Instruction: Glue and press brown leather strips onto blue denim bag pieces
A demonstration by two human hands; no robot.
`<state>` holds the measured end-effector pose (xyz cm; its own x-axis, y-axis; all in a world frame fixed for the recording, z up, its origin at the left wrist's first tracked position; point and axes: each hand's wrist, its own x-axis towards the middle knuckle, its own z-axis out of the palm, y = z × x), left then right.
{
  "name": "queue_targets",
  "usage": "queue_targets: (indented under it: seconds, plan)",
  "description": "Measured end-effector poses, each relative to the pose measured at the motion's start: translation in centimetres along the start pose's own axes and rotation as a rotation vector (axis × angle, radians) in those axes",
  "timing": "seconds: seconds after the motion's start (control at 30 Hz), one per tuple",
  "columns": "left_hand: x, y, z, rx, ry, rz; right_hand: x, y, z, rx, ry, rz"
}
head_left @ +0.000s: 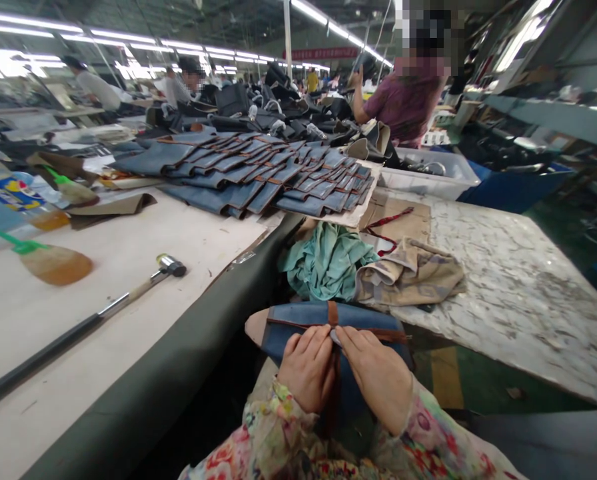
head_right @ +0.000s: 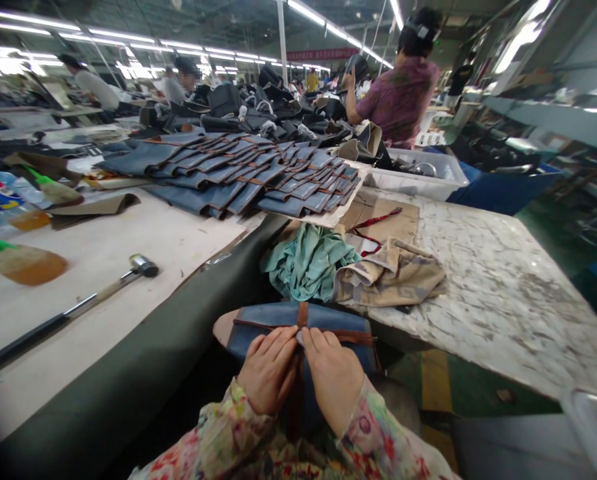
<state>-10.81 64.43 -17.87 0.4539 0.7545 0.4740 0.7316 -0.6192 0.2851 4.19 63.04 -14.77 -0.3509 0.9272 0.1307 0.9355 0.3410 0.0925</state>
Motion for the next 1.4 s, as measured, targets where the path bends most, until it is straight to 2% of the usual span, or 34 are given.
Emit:
queue_targets:
  seconds: [0.13, 0.57, 0.67, 0.8, 0.93, 1.13, 1.27, 1.4]
  plan:
    - [-0.1, 0.0, 0.1, 0.001, 0.042, -0.002, 0.0, -0.6, -0.5, 0.003, -0.028, 0.026]
    - [-0.1, 0.1, 0.0, 0.021, -0.024, -0.007, 0.8, -1.2, -0.8, 0.007, -0.152, 0.080]
    - [0.1, 0.1, -0.2, 0.033, -0.038, -0.002, 0.8, -0.8, -0.2, 0.004, -0.100, 0.045]
    - [0.3, 0.2, -0.7, 0.034, -0.052, 0.011, 0.9, -0.2, 1.1, 0.014, 0.035, -0.008]
    - [0.0, -0.2, -1.2, 0.046, -0.044, 0.022, 1.0, 0.7, 1.9, 0.091, 0.125, -0.039]
    - [-0.7, -2.1, -1.9, 0.106, -0.010, 0.023, 1.2, 2.4, 0.2, 0.289, 0.132, -0.148]
    - [-1.0, -2.5, -2.0, 0.144, 0.009, 0.019, 1.4, 2.0, -1.1, 0.318, 0.185, -0.222]
    - [-1.2, -2.4, -1.9, 0.155, 0.008, 0.009, 1.4, 0.9, -0.1, 0.279, 0.193, -0.243]
